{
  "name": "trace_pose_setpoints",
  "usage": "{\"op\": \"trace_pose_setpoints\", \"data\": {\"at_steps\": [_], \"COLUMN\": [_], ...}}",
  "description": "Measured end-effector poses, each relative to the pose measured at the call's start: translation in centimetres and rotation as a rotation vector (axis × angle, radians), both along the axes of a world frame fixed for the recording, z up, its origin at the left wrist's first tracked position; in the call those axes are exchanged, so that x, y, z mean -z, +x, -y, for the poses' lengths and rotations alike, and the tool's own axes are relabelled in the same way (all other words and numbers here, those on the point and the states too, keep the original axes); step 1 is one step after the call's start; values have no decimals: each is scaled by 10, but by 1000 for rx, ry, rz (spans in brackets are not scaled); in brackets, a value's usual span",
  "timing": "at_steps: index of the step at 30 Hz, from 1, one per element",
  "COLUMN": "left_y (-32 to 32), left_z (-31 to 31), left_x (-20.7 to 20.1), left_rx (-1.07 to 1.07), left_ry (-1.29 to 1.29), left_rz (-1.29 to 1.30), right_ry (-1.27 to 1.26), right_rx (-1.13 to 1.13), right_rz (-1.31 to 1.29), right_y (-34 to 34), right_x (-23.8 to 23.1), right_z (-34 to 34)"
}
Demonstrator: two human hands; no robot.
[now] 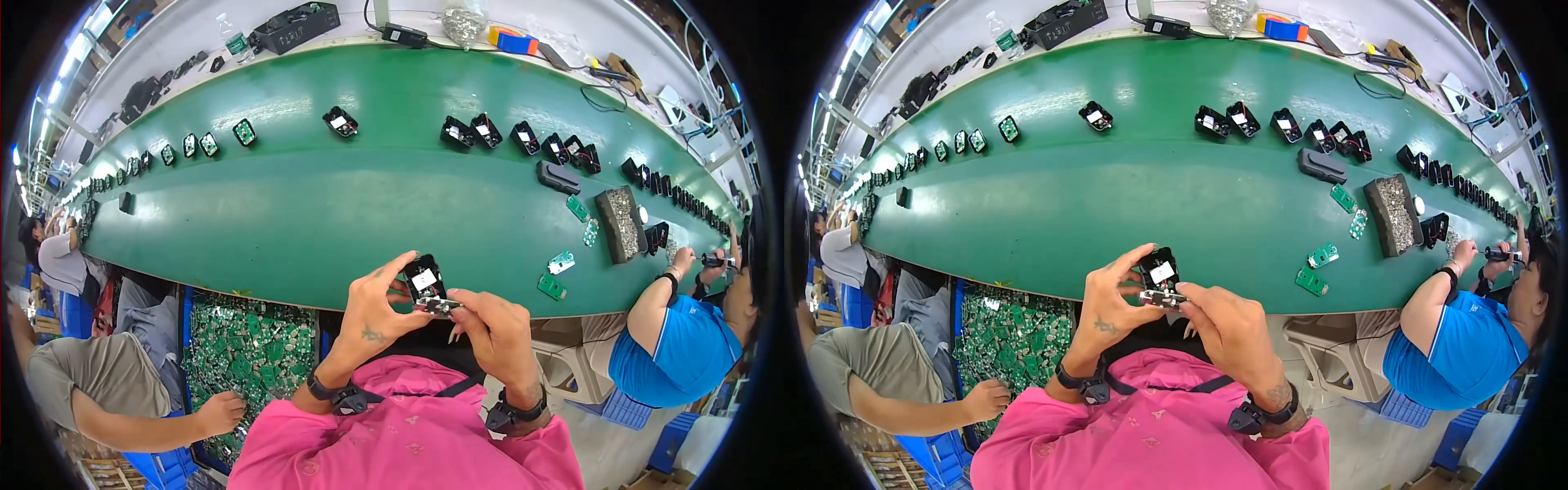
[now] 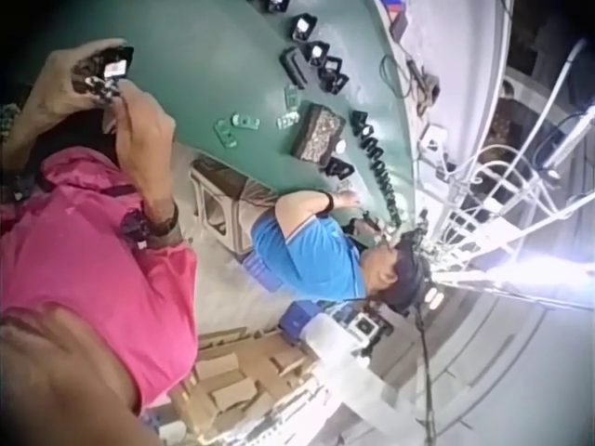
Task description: The person picks up a circuit board and a black plastic housing, presses the board into the housing, and inserts a small white component. They then place the assembled unit onto a green conveyor belt and repeat the process.
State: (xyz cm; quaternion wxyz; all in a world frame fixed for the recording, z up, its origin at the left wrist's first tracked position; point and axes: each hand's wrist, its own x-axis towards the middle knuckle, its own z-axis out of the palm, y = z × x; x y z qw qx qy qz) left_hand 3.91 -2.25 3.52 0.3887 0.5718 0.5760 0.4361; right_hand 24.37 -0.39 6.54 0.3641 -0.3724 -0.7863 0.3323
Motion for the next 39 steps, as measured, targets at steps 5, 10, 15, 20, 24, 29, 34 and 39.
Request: {"op": "trace_pose_setpoints", "data": {"at_steps": [5,10,15,20,24,29,34,39], "left_y": [7,16,20,20,25,33,36,38], "left_z": [5,13,10,7,10,12,20,20], "left_x": [-11,-24,-8,7,6,0,1,-8], "left_rx": [6,91,236,185,133,239,109,-92], "left_ry": [-19,-135,-112,-172,-100,-167,-203,247], "left_rz": [-13,283,611,591,366,373,625,53], "right_ry": [3,-186,-191,204,143,106,105,250], "right_rx": [21,113,194,202,63,37,23,199], "right_rz": [42,-43,-111,159,51,15,12,77], "right_y": [3,0,2,-2,-12,-10,-18,-21], "right_x": [2,8,16,7,2,4,12,9], "right_z": [-2,-2,-3,-7,-3,1,3,10]}}
